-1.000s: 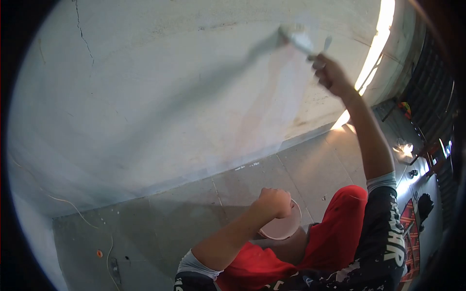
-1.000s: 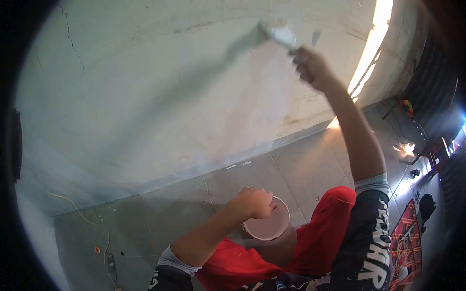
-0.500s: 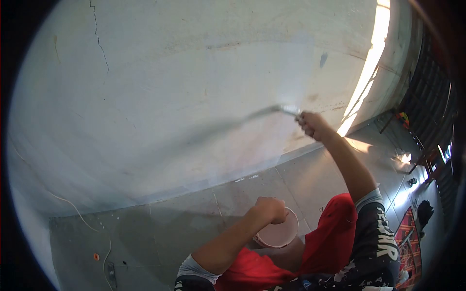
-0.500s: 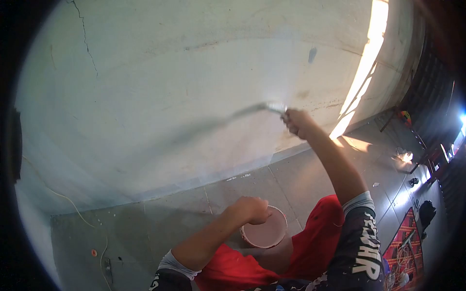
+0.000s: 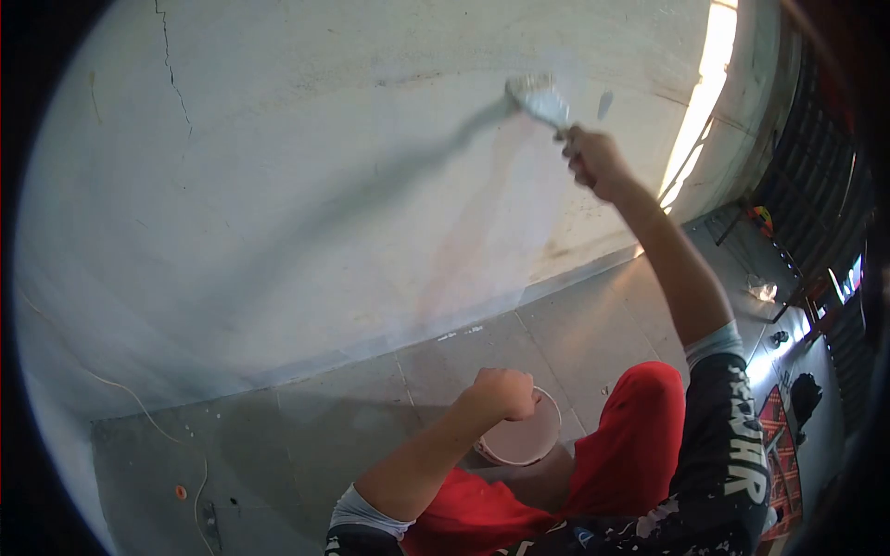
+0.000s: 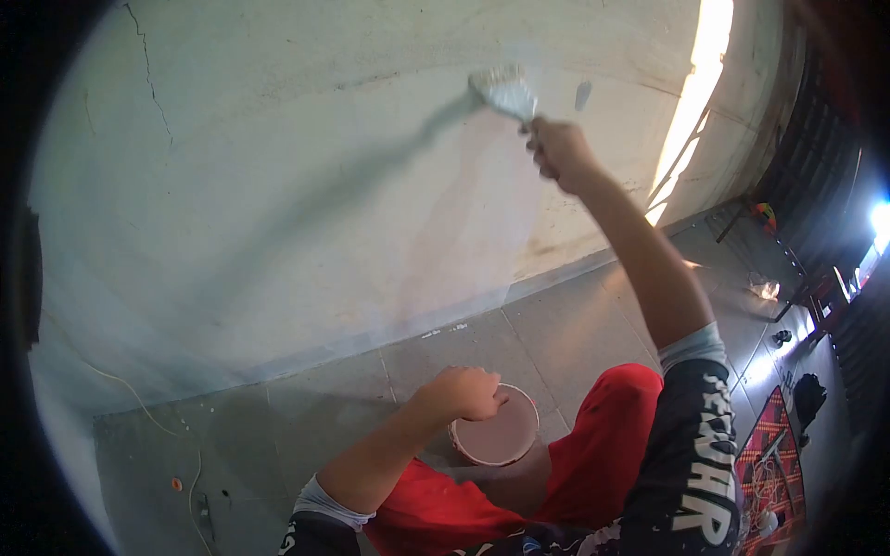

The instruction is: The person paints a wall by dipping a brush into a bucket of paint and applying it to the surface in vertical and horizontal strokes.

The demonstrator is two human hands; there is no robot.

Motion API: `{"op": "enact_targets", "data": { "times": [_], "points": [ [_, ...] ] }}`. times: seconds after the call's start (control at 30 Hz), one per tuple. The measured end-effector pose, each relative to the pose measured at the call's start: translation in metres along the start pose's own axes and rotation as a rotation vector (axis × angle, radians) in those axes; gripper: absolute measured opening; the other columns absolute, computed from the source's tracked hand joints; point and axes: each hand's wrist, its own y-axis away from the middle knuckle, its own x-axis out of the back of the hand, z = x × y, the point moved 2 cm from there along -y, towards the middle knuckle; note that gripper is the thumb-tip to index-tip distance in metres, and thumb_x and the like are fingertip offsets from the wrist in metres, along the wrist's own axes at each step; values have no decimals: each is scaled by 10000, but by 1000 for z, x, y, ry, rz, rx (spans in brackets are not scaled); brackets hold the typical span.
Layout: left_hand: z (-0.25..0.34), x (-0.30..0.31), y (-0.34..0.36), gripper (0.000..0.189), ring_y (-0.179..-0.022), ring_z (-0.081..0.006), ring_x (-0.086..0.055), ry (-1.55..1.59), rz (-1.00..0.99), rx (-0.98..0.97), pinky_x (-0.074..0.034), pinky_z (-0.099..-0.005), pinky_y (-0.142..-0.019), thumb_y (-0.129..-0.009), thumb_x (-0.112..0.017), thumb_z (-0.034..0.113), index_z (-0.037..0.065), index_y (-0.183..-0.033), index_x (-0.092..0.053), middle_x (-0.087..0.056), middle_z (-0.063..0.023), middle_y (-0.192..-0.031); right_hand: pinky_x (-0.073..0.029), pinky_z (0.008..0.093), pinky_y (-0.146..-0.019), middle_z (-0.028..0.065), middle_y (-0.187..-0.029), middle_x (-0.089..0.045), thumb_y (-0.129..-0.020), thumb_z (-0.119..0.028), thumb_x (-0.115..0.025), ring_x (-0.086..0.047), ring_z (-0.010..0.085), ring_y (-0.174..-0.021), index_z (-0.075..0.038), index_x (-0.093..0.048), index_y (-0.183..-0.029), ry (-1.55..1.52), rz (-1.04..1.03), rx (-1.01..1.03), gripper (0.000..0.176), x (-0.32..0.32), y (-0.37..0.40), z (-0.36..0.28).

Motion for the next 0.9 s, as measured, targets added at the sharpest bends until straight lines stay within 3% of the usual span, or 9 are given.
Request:
{"op": "enact_targets", "data": {
  "times": [0.23, 0.33, 0.4, 0.43, 0.47, 0.57, 0.63, 0.77, 0.9],
  "points": [
    [20, 9, 11, 448, -1079, -377, -640, -12, -30, 19, -502, -482, -917, -984, -468, 398, 18, -1159, -630, -663, -227, -1138, -198, 243, -326, -18, -597, -465, -958, -229, -512, -312, 58, -393, -63, -603, -817, 84, -103, -555, 236, 20, 38, 157],
    [23, 10, 14, 456, -1077, -374, -641, -16, -40, 37, -502, -482, -916, -987, -467, 404, 18, -1172, -626, -664, -223, -1140, -240, 257, -339, -9, -602, -471, -958, -214, -507, -345, 74, -407, -76, -599, -827, 53, -157, -441, 210, 24, 30, 146],
    [21, 6, 17, 462, -1076, -376, -642, -26, -22, 21, -502, -485, -915, -987, -468, 407, 16, -1177, -625, -665, -224, -1138, -306, 299, -383, 8, -593, -484, -976, -240, -508, -365, 116, -426, -123, -623, -839, 531, -203, -17, 214, 30, -12, 108],
    [20, 4, 17, 467, -1073, -381, -642, -22, 15, 17, -501, -487, -916, -987, -471, 412, 15, -1183, -621, -668, -225, -1129, -275, 239, -339, -31, -602, -488, -981, -224, -487, -346, 69, -389, -97, -641, -837, 559, -131, 78, 246, 34, -40, 79],
    [20, 3, 17, 473, -1070, -386, -642, -16, 51, 10, -500, -490, -917, -986, -473, 416, 15, -1190, -617, -671, -226, -1121, -281, 235, -345, -35, -592, -485, -980, -235, -480, -347, 69, -387, -102, -640, -830, -32, -37, -95, 256, 15, -9, 15],
    [20, 3, 15, 472, -1074, -392, -639, -27, -17, 37, -496, -495, -923, -986, -472, 416, 17, -1196, -612, -665, -225, -1138, -221, 194, -352, -63, -631, -464, -991, -217, -460, -309, 16, -434, -36, -607, -944, -194, -76, 109, 237, 4, 4, -83],
    [20, 6, 16, 470, -1073, -389, -640, -30, -18, 39, -497, -495, -920, -986, -472, 415, 19, -1197, -610, -665, -224, -1134, -227, 188, -371, -65, -631, -454, -989, -216, -455, -310, 15, -445, -39, -615, -963, -201, -98, 161, 240, 3, 13, -110],
    [17, 2, 17, 463, -1059, -382, -648, -39, 57, 23, -502, -493, -911, -982, -482, 414, 23, -1187, -620, -669, -227, -1120, -279, 243, -390, -25, -644, -500, -956, -212, -490, -337, 60, -450, -41, -649, -904, -232, -22, 183, 239, -14, 15, -65],
    [24, 10, 23, 450, -1057, -377, -651, 9, 2, 31, -505, -483, -909, -979, -493, 401, 21, -1176, -630, -677, -224, -1105, -277, 267, -357, 20, -652, -519, -932, -232, -527, -388, 75, -424, -31, -649, -913, -183, 39, 25, 236, -53, 27, 74]
  ]
}}
